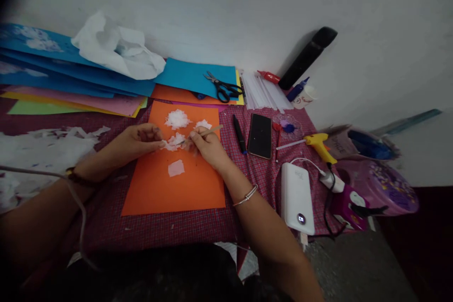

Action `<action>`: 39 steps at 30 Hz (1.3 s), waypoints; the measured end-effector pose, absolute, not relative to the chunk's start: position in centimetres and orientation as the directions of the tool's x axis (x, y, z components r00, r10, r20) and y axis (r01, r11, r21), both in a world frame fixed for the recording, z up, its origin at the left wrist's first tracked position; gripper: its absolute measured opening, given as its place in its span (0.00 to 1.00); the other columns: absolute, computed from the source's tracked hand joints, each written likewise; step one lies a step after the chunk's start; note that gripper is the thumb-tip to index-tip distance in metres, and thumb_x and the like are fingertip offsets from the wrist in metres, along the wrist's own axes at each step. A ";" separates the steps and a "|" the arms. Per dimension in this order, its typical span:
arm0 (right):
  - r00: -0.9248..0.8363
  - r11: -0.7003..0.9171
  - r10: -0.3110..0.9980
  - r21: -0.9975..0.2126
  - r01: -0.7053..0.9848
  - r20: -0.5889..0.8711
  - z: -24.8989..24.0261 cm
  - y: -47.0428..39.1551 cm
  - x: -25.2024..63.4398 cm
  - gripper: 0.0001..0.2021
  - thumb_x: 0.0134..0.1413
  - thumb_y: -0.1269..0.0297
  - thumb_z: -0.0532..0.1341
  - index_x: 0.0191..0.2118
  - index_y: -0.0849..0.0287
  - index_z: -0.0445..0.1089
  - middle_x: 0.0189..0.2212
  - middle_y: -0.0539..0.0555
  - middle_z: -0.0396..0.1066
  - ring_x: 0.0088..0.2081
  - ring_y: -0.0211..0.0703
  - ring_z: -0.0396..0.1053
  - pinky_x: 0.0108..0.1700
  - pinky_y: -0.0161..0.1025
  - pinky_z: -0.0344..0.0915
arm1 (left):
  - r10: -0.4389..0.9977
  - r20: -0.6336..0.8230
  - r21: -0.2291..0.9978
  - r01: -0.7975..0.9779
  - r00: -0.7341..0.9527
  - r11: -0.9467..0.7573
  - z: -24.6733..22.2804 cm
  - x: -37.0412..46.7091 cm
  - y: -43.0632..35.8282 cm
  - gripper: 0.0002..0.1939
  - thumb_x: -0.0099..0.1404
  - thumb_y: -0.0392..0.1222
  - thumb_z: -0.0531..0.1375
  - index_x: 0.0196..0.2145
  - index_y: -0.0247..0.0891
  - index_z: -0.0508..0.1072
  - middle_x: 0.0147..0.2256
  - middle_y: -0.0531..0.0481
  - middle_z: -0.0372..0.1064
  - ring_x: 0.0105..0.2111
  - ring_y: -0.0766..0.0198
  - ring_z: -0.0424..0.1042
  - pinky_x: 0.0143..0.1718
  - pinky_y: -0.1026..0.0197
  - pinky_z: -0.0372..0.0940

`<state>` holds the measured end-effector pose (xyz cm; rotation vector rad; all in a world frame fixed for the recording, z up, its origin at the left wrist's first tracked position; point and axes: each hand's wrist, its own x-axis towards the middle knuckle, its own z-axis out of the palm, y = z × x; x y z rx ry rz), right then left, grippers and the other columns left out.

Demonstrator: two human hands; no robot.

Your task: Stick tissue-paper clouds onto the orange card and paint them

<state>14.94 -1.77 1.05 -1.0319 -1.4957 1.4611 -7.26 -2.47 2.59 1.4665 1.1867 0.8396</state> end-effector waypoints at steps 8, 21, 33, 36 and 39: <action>-0.340 0.008 0.941 -1.000 0.006 0.005 1.0 -1.7 14.8 0.16 0.60 0.49 0.58 0.30 0.57 0.61 0.22 0.47 0.71 0.17 0.31 0.60 0.17 0.29 0.54 | 0.958 -0.039 0.910 0.405 0.283 -0.082 1.8 -4.2 -3.4 0.07 0.53 0.42 0.61 0.24 0.37 0.68 0.22 0.54 0.68 0.23 0.68 0.65 0.23 0.66 0.58; -0.308 0.090 0.948 -0.996 0.025 0.078 1.5 -2.2 14.8 0.17 0.61 0.52 0.56 0.26 0.57 0.61 0.18 0.45 0.66 0.17 0.32 0.60 0.20 0.31 0.57 | 0.972 0.096 0.823 0.533 0.215 -0.199 0.4 -3.9 -2.6 0.07 0.54 0.41 0.61 0.23 0.37 0.67 0.20 0.56 0.63 0.21 0.70 0.60 0.22 0.67 0.53; -0.387 0.149 0.916 -0.986 0.073 0.109 0.4 -2.2 14.7 0.20 0.62 0.44 0.55 0.30 0.56 0.61 0.24 0.47 0.68 0.18 0.32 0.62 0.21 0.33 0.59 | 0.830 0.131 0.681 0.559 0.542 -0.473 3.1 -4.9 -5.6 0.07 0.62 0.41 0.58 0.27 0.37 0.67 0.27 0.52 0.67 0.27 0.65 0.65 0.28 0.63 0.60; -0.387 0.140 0.916 -0.989 0.053 0.109 0.6 -2.3 14.7 0.19 0.61 0.45 0.56 0.31 0.56 0.61 0.24 0.47 0.68 0.18 0.32 0.61 0.20 0.33 0.59 | 0.730 0.080 0.404 0.647 0.679 -0.647 3.4 -4.2 -7.1 0.04 0.64 0.38 0.58 0.33 0.35 0.69 0.35 0.46 0.69 0.35 0.59 0.68 0.38 0.57 0.64; -0.375 0.136 0.920 -0.990 0.044 0.110 1.1 -2.3 14.8 0.18 0.61 0.46 0.56 0.30 0.56 0.61 0.23 0.47 0.68 0.18 0.33 0.61 0.20 0.33 0.58 | 0.711 0.039 0.200 0.692 0.702 -0.694 3.1 -3.8 -8.1 0.09 0.67 0.32 0.52 0.39 0.33 0.71 0.39 0.41 0.70 0.40 0.54 0.69 0.42 0.54 0.65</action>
